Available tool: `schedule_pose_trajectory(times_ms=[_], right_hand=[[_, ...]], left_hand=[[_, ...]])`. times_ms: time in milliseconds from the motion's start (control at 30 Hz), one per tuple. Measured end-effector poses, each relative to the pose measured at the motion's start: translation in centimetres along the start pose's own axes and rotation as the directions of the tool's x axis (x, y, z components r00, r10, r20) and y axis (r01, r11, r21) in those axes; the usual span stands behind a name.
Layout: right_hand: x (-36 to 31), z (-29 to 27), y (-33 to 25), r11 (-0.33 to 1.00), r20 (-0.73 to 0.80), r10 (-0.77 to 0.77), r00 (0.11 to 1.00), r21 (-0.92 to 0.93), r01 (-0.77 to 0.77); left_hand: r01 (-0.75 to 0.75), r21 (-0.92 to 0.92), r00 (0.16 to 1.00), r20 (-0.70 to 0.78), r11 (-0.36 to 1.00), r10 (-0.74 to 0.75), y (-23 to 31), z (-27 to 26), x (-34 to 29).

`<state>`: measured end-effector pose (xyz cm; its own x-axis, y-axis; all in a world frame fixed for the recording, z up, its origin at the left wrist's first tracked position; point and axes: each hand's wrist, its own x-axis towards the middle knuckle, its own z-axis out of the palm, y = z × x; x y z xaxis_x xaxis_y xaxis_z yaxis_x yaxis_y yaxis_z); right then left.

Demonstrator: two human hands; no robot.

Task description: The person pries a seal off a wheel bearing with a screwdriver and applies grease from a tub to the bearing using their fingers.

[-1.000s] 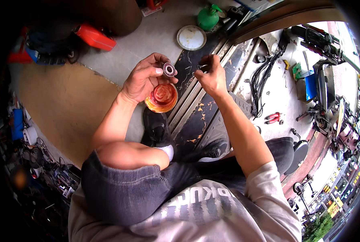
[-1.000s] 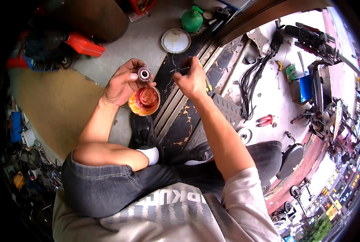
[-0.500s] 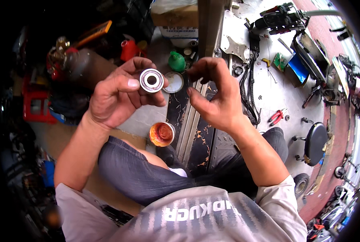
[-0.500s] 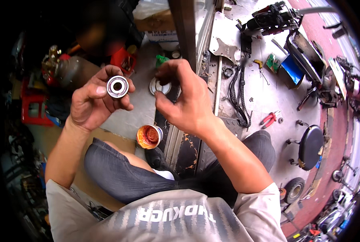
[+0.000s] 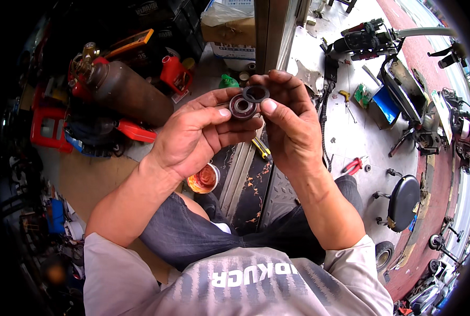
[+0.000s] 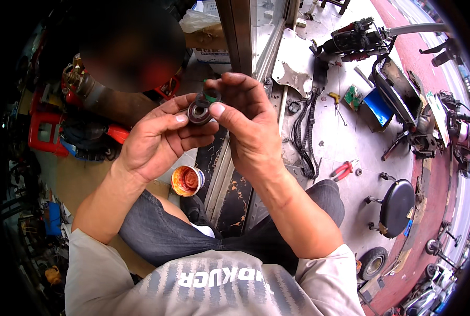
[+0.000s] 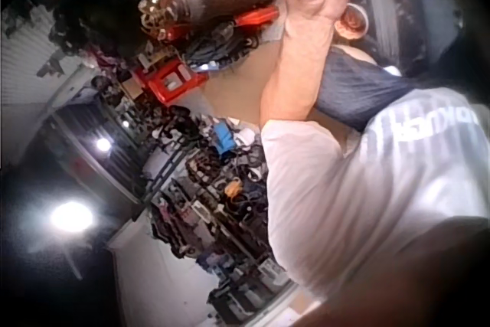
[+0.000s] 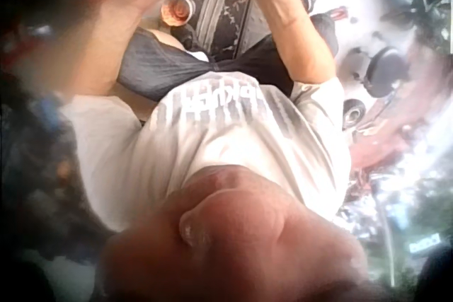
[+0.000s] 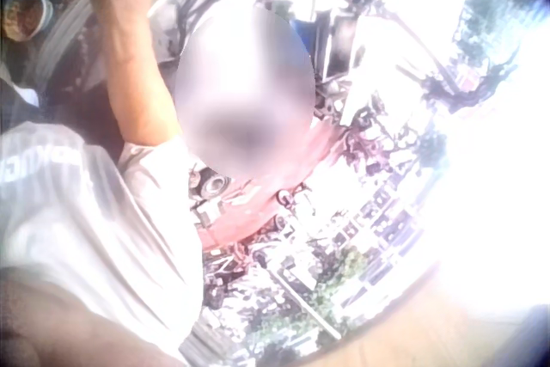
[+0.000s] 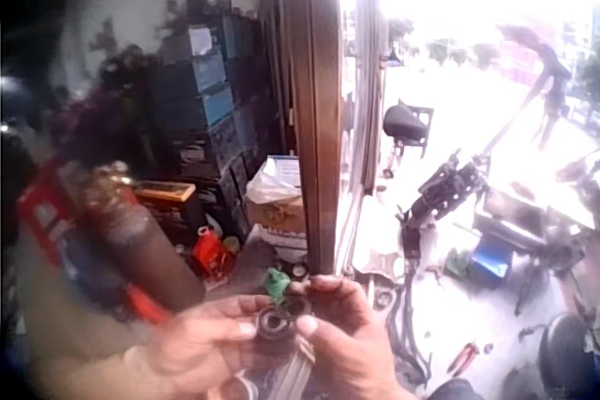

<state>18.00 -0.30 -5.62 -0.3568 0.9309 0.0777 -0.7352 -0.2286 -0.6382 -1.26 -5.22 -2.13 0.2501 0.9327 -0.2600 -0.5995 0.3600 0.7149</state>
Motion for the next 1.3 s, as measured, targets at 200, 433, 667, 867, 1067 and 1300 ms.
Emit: schedule_pose_trajectory(times_ms=[200,433,667,867,1067,1300], right_hand=[[-0.5,-0.3,0.5,0.984,0.032,-0.057,0.998,-0.168,0.061],[-0.4,-1.2,1.1,0.946,0.080,-0.125,0.989,-0.291,0.143],[-0.3,-1.3,1.5,0.919,0.073,-0.128,0.989,-0.367,0.146],[-0.3,-1.2,1.6,0.902,0.084,-0.141,0.986,-0.401,0.163],[-0.4,-0.6,0.9,0.919,0.011,-0.157,0.988,-0.366,0.149],[0.2,-1.5,0.2,0.818,-0.091,-0.127,0.988,-0.573,0.052]], left_hand=[[0.015,-0.040,1.000,0.026,0.999,-0.014,0.1,0.4,1.2],[-0.013,0.009,0.999,-0.037,1.000,0.014,0.0,0.9,1.5],[-0.045,0.063,0.998,-0.045,0.997,0.048,-0.1,0.7,1.3],[-0.065,0.099,0.997,-0.037,0.993,0.069,-0.1,0.4,1.3],[-0.100,0.220,0.988,-0.092,0.970,0.123,-0.3,0.4,1.7],[-0.104,0.333,0.985,-0.097,0.937,0.144,-1.1,0.7,1.9]])
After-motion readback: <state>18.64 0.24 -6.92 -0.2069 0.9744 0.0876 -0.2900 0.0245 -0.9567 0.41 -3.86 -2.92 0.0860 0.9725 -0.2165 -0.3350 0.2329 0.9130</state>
